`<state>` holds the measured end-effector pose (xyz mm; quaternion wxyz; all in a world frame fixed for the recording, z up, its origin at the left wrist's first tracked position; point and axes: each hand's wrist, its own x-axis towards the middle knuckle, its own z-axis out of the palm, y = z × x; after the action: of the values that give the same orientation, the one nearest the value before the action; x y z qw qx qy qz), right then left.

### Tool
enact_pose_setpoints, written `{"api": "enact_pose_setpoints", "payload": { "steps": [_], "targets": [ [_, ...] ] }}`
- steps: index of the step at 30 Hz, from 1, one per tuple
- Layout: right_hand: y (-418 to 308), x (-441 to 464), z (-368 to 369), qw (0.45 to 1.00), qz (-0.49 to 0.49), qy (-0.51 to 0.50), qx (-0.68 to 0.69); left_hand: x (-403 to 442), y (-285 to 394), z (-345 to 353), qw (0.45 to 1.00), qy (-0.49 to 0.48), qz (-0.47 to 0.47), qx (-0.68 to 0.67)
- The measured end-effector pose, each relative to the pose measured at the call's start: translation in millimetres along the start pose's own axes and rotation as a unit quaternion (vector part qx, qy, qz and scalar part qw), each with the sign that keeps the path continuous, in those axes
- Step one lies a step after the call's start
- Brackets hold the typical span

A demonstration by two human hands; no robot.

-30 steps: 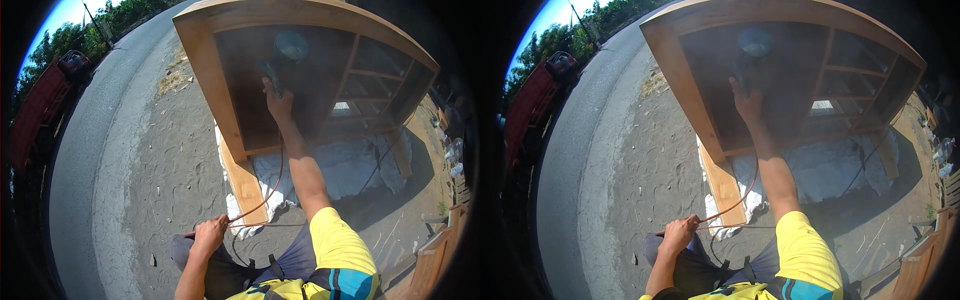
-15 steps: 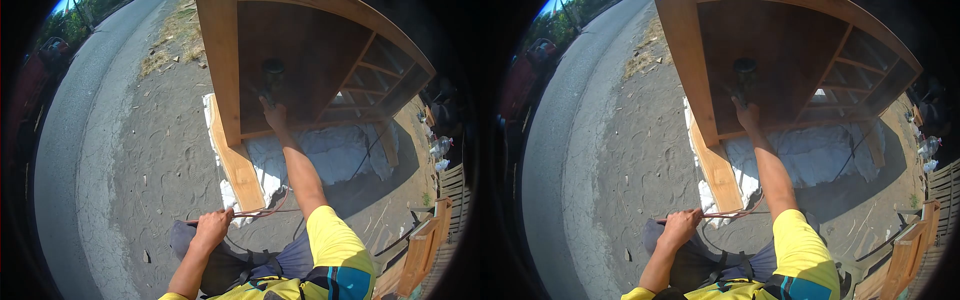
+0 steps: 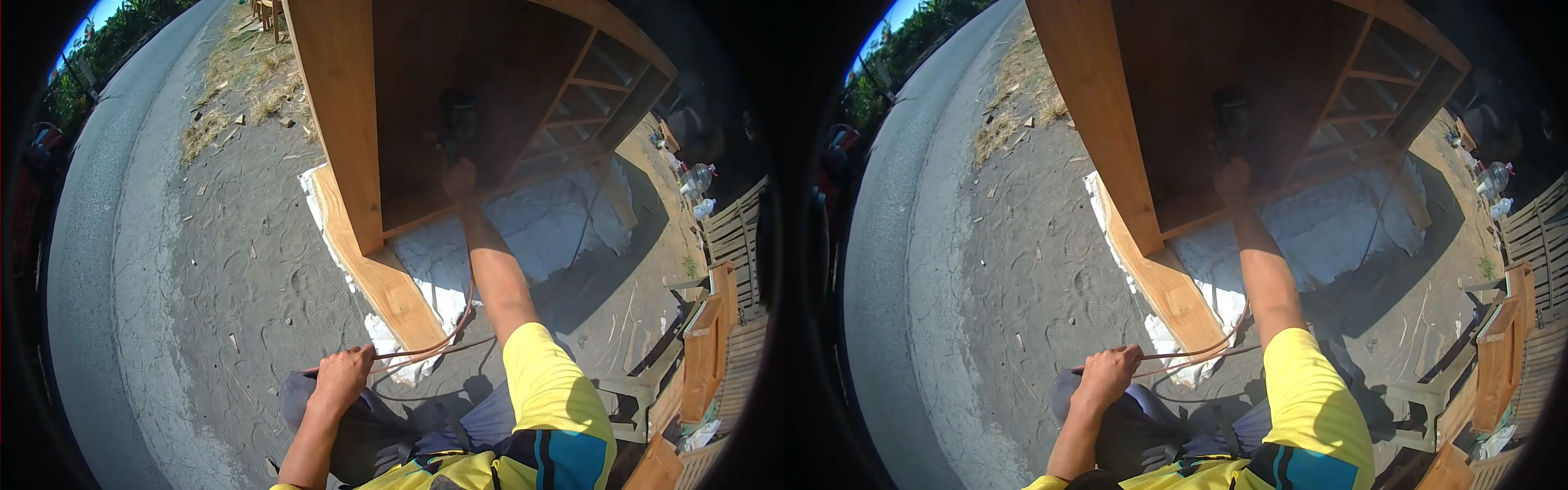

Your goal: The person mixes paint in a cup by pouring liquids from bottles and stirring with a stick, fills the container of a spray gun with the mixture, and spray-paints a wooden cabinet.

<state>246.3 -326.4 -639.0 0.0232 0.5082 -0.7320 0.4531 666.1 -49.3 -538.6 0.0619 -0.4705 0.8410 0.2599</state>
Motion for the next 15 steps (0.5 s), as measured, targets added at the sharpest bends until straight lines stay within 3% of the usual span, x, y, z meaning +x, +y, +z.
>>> {"api": "enact_pose_setpoints", "payload": {
  "steps": [2,5,7,11,13,15],
  "targets": [
    [5.3,5.3,-4.0,0.998,-0.001,0.013,-0.067,5.2,-18.3,-5.9,1.0,0.002,0.008,-0.002],
    [-1.7,7.5,-22.6,0.99,0.098,0.04,-0.098,21.9,-43.7,-10.2,0.999,0.001,0.037,0.003],
    [-24.0,17.7,-34.5,0.983,0.155,0.081,-0.049,36.3,-55.3,-13.7,0.999,-0.013,0.051,0.001],
    [-85.8,28.9,-73.4,0.981,0.157,0.111,-0.001,59.4,-66.9,-18.1,0.995,-0.022,0.099,0.007],
    [-106.2,41.9,-83.6,0.97,0.073,0.196,0.124,64.9,-69.0,-20.3,0.993,-0.043,0.108,0.011],
    [-125.4,56.2,-98.2,0.964,0.078,0.202,0.152,66.0,-69.6,-26.3,0.993,-0.043,0.112,0.007]
  ]
}}
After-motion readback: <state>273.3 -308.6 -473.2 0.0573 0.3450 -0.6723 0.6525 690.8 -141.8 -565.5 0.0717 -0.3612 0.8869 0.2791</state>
